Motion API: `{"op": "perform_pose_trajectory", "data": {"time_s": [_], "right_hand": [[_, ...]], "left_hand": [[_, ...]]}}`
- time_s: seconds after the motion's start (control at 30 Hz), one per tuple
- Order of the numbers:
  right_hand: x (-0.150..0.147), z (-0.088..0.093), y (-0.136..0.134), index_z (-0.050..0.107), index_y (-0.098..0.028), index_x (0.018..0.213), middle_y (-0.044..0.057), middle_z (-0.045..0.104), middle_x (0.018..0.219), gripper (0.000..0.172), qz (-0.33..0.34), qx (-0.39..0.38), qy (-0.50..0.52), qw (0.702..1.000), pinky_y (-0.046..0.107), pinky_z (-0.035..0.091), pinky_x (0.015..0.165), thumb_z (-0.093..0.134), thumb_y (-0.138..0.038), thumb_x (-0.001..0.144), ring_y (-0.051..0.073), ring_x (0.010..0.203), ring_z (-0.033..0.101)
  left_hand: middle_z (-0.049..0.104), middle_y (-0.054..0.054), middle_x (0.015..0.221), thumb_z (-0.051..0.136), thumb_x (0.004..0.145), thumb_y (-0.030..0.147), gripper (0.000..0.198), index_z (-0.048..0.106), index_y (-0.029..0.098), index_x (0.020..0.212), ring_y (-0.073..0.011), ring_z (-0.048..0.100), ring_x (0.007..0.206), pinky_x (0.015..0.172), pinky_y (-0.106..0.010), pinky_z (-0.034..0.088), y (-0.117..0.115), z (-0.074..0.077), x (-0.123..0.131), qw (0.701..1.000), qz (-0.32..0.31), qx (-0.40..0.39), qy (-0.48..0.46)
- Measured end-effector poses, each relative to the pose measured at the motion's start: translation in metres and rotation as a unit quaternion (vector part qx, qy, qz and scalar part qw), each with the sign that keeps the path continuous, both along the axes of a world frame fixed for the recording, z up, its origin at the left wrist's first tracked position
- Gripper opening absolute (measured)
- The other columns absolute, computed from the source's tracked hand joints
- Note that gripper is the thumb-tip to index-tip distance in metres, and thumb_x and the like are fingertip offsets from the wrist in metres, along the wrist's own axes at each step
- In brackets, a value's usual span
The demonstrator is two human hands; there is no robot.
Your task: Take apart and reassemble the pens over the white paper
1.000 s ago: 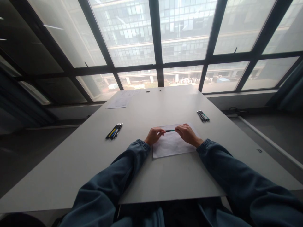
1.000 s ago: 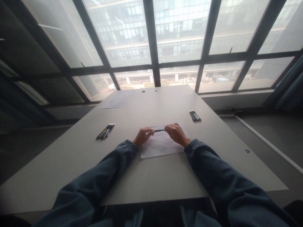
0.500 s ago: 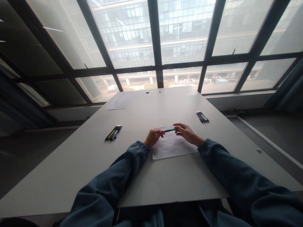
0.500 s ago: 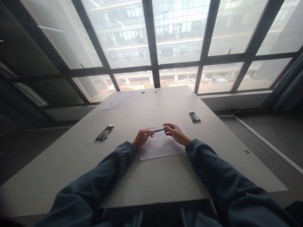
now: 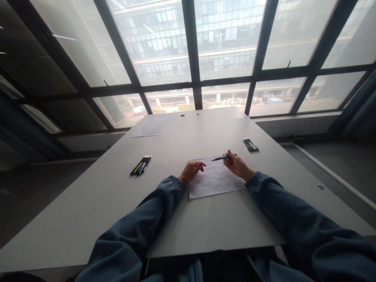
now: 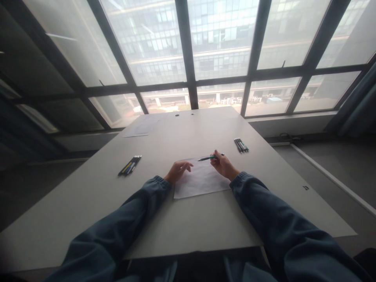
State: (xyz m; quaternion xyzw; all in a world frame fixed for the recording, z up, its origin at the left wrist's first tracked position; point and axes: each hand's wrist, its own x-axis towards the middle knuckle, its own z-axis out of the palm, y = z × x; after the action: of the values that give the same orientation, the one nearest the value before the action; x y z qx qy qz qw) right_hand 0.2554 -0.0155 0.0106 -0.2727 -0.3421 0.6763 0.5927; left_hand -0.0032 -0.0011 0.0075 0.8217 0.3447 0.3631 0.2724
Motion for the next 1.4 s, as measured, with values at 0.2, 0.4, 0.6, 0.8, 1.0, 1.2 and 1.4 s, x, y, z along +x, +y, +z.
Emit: {"op": "perform_pose_trajectory", "data": {"time_s": [0.2, 0.4, 0.6, 0.8, 1.0, 1.2, 1.4], "right_hand": [[0.002, 0.002, 0.002, 0.048, -0.024, 0.072, -0.002, 0.046, 0.065, 0.040, -0.023, -0.014, 0.051, 0.998, 0.029, 0.044, 0.054, 0.058, -0.058, 0.090, 0.014, 0.056, 0.043], [0.009, 0.005, -0.001, 0.043, -0.023, 0.073, -0.005, 0.032, 0.058, 0.037, 0.067, -0.040, 0.128, 0.989, 0.023, 0.040, 0.043, 0.047, -0.051, 0.097, 0.013, 0.049, 0.033], [0.016, 0.007, -0.005, 0.036, -0.023, 0.065, -0.006, 0.026, 0.052, 0.044, 0.130, -0.045, 0.198, 0.971, 0.018, 0.027, 0.034, 0.041, -0.051, 0.097, 0.010, 0.043, 0.024], [0.017, 0.008, -0.005, 0.036, -0.023, 0.060, -0.007, 0.024, 0.049, 0.040, 0.075, -0.038, 0.170, 0.982, 0.019, 0.024, 0.033, 0.039, -0.045, 0.093, 0.010, 0.040, 0.021], [0.018, 0.006, -0.003, 0.050, -0.021, 0.071, -0.008, 0.029, 0.051, 0.035, 0.044, -0.027, 0.113, 0.992, 0.019, 0.025, 0.031, 0.055, -0.050, 0.091, 0.009, 0.037, 0.026], [0.011, 0.005, -0.002, 0.064, -0.019, 0.082, 0.004, 0.058, 0.063, 0.041, -0.008, -0.042, 0.070, 0.997, 0.028, 0.047, 0.048, 0.046, -0.055, 0.093, 0.017, 0.059, 0.057], [0.004, 0.006, -0.005, 0.067, -0.018, 0.088, 0.001, 0.052, 0.051, 0.068, -0.031, -0.023, -0.030, 0.999, 0.028, 0.037, 0.043, 0.037, -0.079, 0.086, 0.015, 0.045, 0.047]], "left_hand": [[0.071, -0.006, 0.069, 0.038, 0.097, 0.061, 0.061, 0.074, 0.014, 0.084, -0.0161, 0.065, 0.066, 0.072, -0.027, 0.049, -0.001, 0.002, 0.001, 0.999, 0.033, -0.003, -0.014], [0.071, -0.006, 0.067, 0.039, 0.097, 0.061, 0.061, 0.074, 0.013, 0.084, -0.0153, 0.065, 0.064, 0.071, -0.026, 0.049, 0.000, -0.002, 0.001, 0.999, 0.036, -0.008, -0.020], [0.071, -0.006, 0.067, 0.039, 0.096, 0.062, 0.061, 0.074, 0.013, 0.084, -0.0155, 0.065, 0.064, 0.069, -0.026, 0.049, 0.001, -0.004, 0.001, 0.999, 0.041, -0.014, -0.019], [0.071, -0.005, 0.068, 0.038, 0.098, 0.058, 0.058, 0.074, 0.014, 0.085, -0.0151, 0.064, 0.065, 0.070, -0.026, 0.048, 0.003, -0.006, 0.000, 0.999, 0.032, -0.006, -0.009], [0.073, -0.004, 0.078, 0.046, 0.099, 0.045, 0.042, 0.073, 0.018, 0.083, -0.0168, 0.066, 0.078, 0.081, -0.030, 0.049, 0.005, -0.005, 0.001, 0.997, 0.044, 0.059, 0.017], [0.075, -0.005, 0.092, 0.057, 0.093, 0.027, 0.017, 0.073, 0.020, 0.093, -0.0202, 0.066, 0.090, 0.090, -0.037, 0.050, 0.005, -0.002, 0.000, 0.987, 0.076, 0.134, 0.043], [0.073, -0.005, 0.109, 0.063, 0.088, 0.024, 0.013, 0.073, 0.022, 0.095, -0.0216, 0.064, 0.104, 0.098, -0.041, 0.049, 0.004, -0.002, -0.001, 0.983, 0.055, 0.139, 0.108]]}}
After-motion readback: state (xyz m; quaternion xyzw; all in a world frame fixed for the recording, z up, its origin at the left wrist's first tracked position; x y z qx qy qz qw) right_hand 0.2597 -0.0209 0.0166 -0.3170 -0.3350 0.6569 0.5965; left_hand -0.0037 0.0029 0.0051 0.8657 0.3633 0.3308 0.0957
